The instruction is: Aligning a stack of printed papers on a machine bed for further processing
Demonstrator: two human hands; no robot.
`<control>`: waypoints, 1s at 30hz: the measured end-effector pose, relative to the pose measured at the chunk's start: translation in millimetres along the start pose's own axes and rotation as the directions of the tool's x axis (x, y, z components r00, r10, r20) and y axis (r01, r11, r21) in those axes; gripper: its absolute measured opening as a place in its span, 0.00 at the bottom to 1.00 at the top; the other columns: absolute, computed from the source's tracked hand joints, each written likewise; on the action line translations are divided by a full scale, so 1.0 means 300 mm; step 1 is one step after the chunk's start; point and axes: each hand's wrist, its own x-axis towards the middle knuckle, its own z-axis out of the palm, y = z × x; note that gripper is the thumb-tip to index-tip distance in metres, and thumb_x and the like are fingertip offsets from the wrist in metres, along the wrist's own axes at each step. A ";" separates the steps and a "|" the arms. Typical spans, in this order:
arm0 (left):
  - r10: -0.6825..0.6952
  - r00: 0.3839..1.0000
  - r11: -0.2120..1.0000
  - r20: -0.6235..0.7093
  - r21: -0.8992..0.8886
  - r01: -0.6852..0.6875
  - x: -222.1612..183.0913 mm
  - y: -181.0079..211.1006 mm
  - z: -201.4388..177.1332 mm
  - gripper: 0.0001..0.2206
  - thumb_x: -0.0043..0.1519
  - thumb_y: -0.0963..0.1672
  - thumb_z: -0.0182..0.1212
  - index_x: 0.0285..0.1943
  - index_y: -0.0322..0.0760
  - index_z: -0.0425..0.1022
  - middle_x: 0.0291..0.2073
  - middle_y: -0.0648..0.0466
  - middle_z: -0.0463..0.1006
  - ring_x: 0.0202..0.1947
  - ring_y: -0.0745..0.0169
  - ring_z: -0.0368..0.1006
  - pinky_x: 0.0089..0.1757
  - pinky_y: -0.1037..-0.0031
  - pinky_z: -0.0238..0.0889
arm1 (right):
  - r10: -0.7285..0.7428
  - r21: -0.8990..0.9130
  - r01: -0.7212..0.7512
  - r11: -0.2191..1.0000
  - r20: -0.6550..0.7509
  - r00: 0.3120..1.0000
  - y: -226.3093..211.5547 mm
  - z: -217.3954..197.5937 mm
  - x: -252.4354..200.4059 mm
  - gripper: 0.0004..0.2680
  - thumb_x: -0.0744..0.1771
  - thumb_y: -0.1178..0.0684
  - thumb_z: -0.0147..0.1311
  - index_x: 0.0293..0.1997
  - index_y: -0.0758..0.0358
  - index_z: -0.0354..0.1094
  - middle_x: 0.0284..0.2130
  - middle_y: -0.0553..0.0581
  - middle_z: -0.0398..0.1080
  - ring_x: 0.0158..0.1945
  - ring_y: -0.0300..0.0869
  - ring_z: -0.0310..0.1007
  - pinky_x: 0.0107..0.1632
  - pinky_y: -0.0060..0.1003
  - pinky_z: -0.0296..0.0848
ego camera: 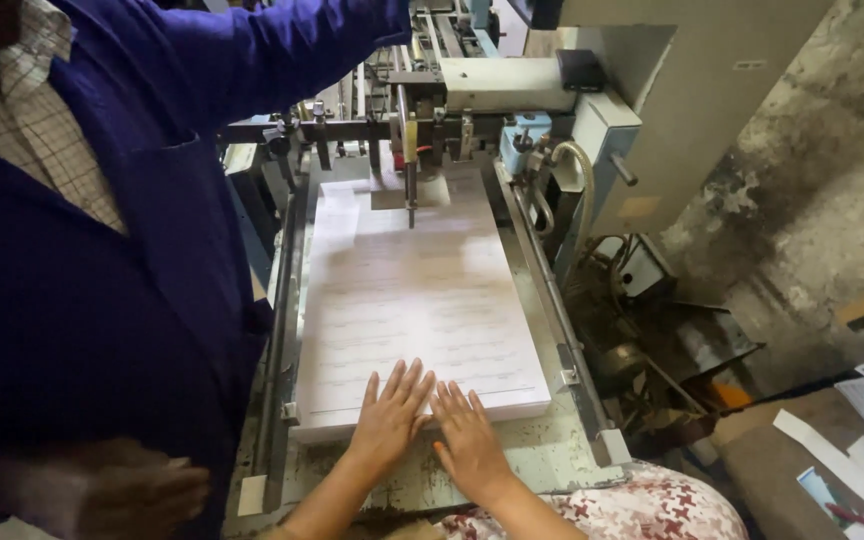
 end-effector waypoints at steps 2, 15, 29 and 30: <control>-0.002 1.000 1.000 -0.005 -0.007 0.001 0.014 -0.005 -0.017 0.30 0.65 0.57 0.27 0.76 0.51 0.33 0.75 0.57 0.31 0.74 0.59 0.24 0.67 0.59 0.19 | -0.020 -0.006 0.019 1.000 -0.027 0.999 0.008 0.008 0.000 0.28 0.65 0.58 0.53 0.72 0.60 0.37 0.71 0.57 0.37 0.73 0.48 0.29 0.71 0.44 0.26; -0.016 0.999 0.975 -0.029 -0.221 0.009 -0.037 0.015 0.099 0.28 0.67 0.57 0.35 0.76 0.53 0.45 0.75 0.60 0.43 0.75 0.59 0.35 0.65 0.57 0.27 | -0.121 -0.072 0.111 0.991 -0.154 0.981 0.049 0.058 0.004 0.30 0.61 0.60 0.58 0.70 0.65 0.44 0.69 0.61 0.45 0.73 0.51 0.38 0.71 0.49 0.34; -0.017 0.999 0.991 -0.033 -0.133 0.012 0.002 0.003 0.015 0.29 0.65 0.55 0.25 0.76 0.49 0.31 0.75 0.56 0.30 0.74 0.58 0.23 0.66 0.57 0.16 | -0.061 -0.094 0.051 0.994 -0.107 0.992 0.030 0.051 0.005 0.31 0.62 0.58 0.59 0.71 0.60 0.42 0.70 0.57 0.42 0.73 0.46 0.34 0.72 0.44 0.30; -0.013 1.000 0.986 -0.001 -0.163 0.013 0.006 0.002 -0.012 0.28 0.66 0.54 0.24 0.75 0.49 0.30 0.74 0.55 0.28 0.73 0.58 0.21 0.66 0.57 0.13 | -0.065 -0.107 0.054 0.993 -0.105 0.992 0.032 0.054 0.001 0.32 0.62 0.57 0.58 0.71 0.60 0.40 0.71 0.57 0.40 0.73 0.46 0.33 0.72 0.44 0.30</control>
